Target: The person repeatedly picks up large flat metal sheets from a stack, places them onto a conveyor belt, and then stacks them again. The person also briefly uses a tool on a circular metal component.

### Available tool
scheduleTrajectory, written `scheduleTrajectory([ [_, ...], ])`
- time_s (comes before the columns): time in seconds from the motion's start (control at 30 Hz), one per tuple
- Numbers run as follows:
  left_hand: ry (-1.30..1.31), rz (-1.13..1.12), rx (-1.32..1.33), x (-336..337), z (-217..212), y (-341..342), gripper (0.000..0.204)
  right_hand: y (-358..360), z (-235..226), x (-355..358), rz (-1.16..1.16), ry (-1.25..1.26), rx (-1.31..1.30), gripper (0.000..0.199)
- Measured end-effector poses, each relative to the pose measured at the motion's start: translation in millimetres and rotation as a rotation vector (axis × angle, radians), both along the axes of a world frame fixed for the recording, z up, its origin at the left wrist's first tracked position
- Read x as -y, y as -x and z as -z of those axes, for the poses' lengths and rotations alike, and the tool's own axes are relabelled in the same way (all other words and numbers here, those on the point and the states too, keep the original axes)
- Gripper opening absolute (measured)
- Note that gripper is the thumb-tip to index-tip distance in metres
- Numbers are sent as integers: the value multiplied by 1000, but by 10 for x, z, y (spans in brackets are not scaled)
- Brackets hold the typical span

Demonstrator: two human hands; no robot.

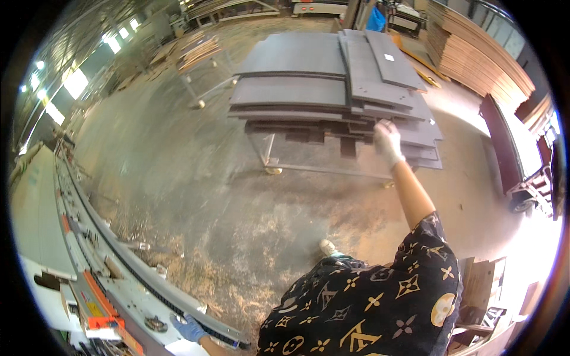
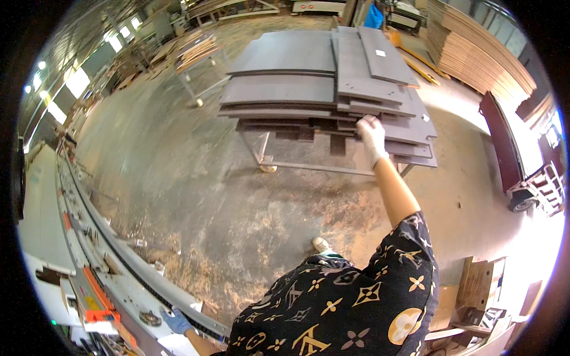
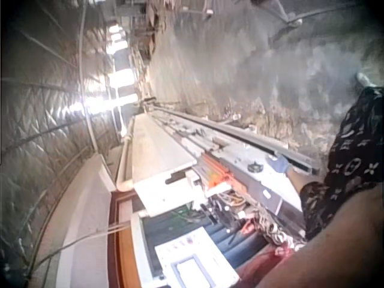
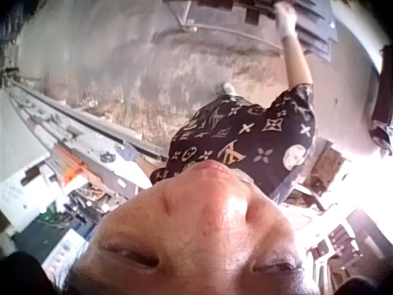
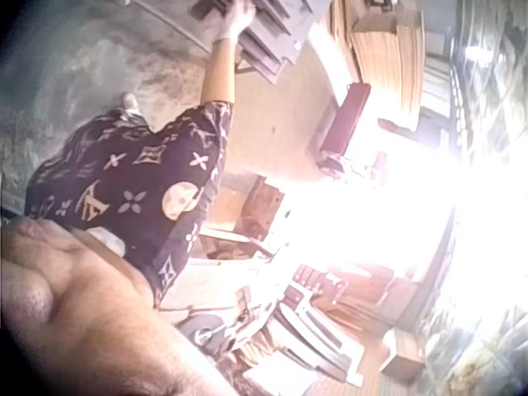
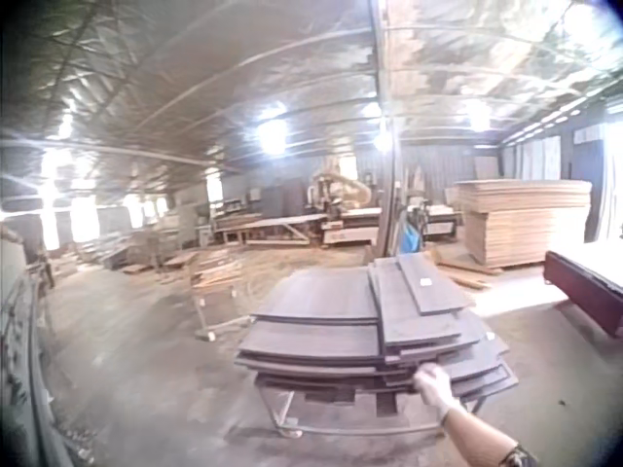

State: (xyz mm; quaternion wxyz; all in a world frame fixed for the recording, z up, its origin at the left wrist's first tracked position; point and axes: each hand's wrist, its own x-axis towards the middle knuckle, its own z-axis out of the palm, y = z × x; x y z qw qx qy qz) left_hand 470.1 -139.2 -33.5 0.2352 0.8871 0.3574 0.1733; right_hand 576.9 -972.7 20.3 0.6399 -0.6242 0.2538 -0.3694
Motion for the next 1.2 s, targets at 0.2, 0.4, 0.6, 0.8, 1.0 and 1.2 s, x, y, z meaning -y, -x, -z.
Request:
scheduleTrajectory([
  [0.2, 92, 269, 11, 1707, -94, -574, 55, -444, -422, 2115, 577, 333, -388, 57],
  [0.4, -39, 441, -29, 1959, 126, -907, 55, -825, -156, 3118, 284, 201, -216, 39],
  [0.6, 60, 553, 78, 2536, -86, -1307, 53, -677, -446, 2914, 215, -383, -88, 16],
  [0.8, 200, 520, 21, 2524, 98, -1237, 52, 661, -661, 1536, -493, -127, -338, 28],
  [1.0, 503, 673, 144, 2969, 237, -1435, 48, 892, -685, 943, -344, -434, -102, 57],
  [1.2, 1254, 774, 220, 3444, 82, -975, 46, 579, -307, -188, -620, -549, 120, 62],
])
